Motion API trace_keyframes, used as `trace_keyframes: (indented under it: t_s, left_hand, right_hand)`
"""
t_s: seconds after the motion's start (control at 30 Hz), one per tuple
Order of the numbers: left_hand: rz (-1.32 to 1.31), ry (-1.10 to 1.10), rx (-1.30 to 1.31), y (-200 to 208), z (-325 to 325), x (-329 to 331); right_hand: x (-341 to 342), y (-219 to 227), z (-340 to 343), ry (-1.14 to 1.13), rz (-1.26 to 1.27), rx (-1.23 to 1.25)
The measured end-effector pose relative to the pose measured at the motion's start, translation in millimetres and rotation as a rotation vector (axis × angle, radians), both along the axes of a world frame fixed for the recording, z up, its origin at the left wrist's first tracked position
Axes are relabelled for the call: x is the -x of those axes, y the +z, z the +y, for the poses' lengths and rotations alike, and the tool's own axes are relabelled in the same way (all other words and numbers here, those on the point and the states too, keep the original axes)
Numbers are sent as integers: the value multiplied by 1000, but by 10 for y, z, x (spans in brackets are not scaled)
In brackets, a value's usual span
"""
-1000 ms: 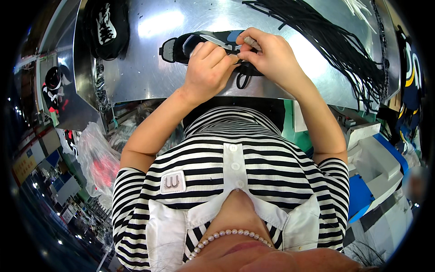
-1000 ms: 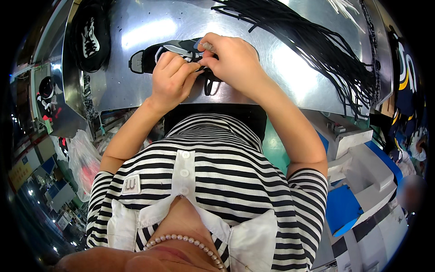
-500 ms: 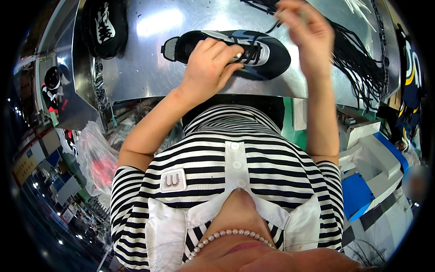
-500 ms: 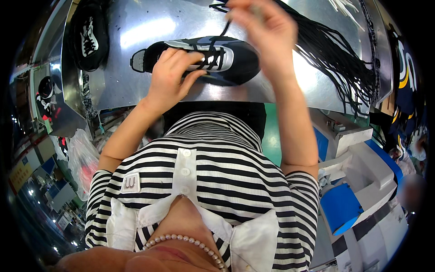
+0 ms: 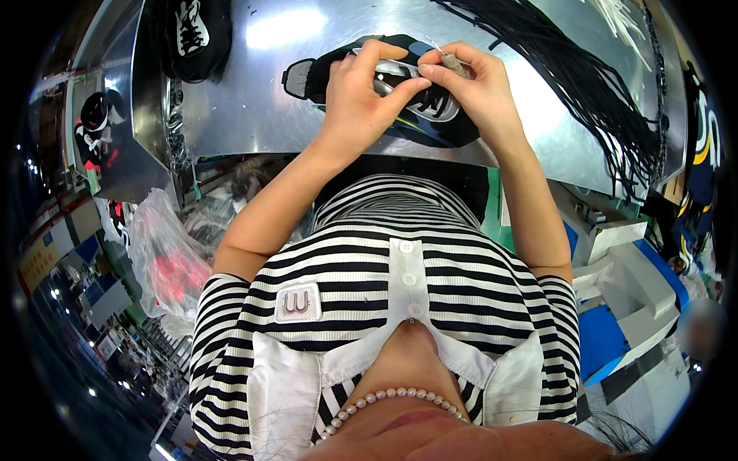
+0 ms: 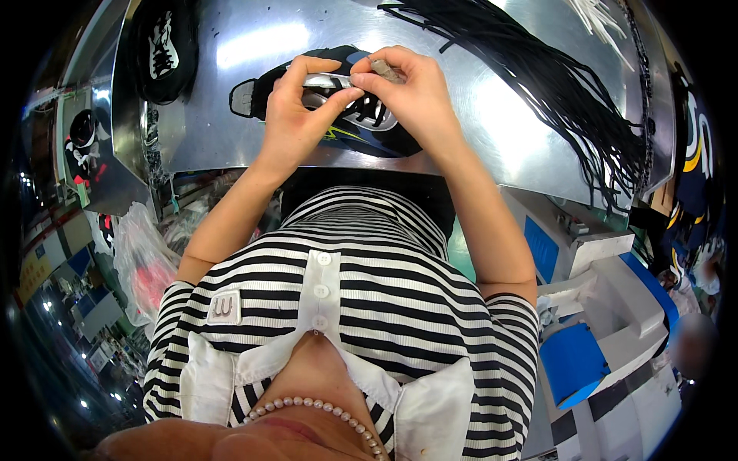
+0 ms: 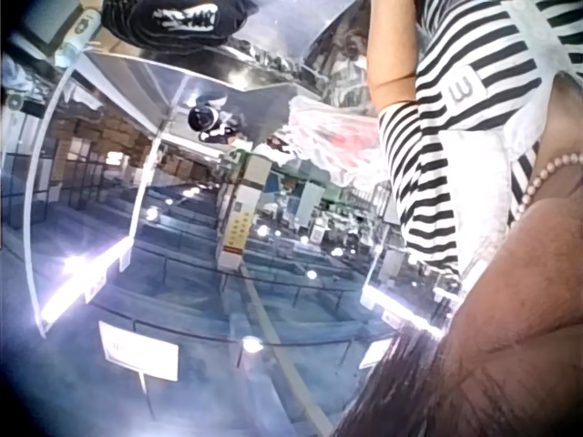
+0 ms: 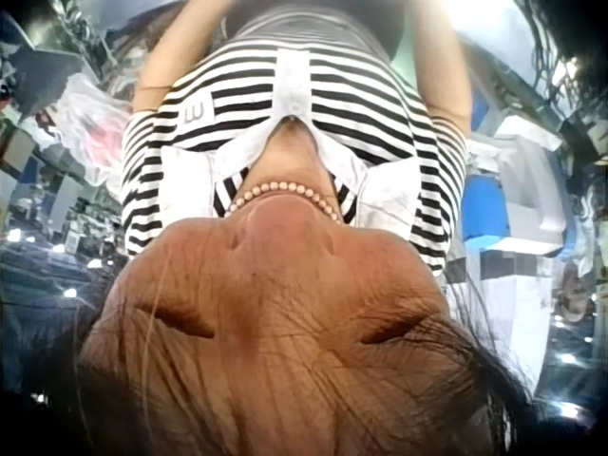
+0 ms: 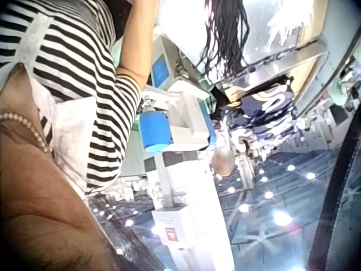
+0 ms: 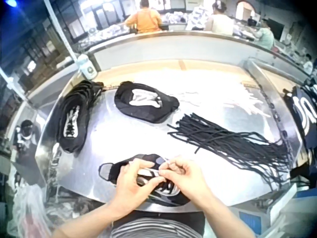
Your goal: The person laces two black and blue shoe uppers by threading black laces through the eyelets by hand and then tying the laces.
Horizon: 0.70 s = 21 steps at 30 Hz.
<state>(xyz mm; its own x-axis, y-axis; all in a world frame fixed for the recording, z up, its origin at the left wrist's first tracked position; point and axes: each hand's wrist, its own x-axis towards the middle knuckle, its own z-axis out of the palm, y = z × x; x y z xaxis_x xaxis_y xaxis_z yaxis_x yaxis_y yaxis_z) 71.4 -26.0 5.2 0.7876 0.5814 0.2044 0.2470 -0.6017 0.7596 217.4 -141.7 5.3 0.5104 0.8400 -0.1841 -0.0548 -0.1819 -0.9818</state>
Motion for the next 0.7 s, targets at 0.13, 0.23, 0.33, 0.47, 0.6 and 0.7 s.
trace_keyframes:
  t_s: [0.13, 0.23, 0.33, 0.47, 0.6, 0.7]
  left_hand:
    - [32, 55, -96, 44, -40, 10]
    - [55, 84, -100, 51, -53, 16]
    - [38, 83, -98, 31, -50, 13]
    - [27, 88, -102, 23, -35, 12]
    - [15, 58, -134, 25, -38, 13]
    - [21, 42, -22, 45, -74, 15]
  right_hand:
    - [19, 130, -3, 7, -26, -10]
    - [85, 89, -133, -49, -98, -48]
    - [137, 71, -237, -14, -290, -51]
    - [91, 33, -263, 39, -485, -91]
    - [71, 61, -252, 80, -602, -32]
    - [43, 69, -223, 114, -647, -35]
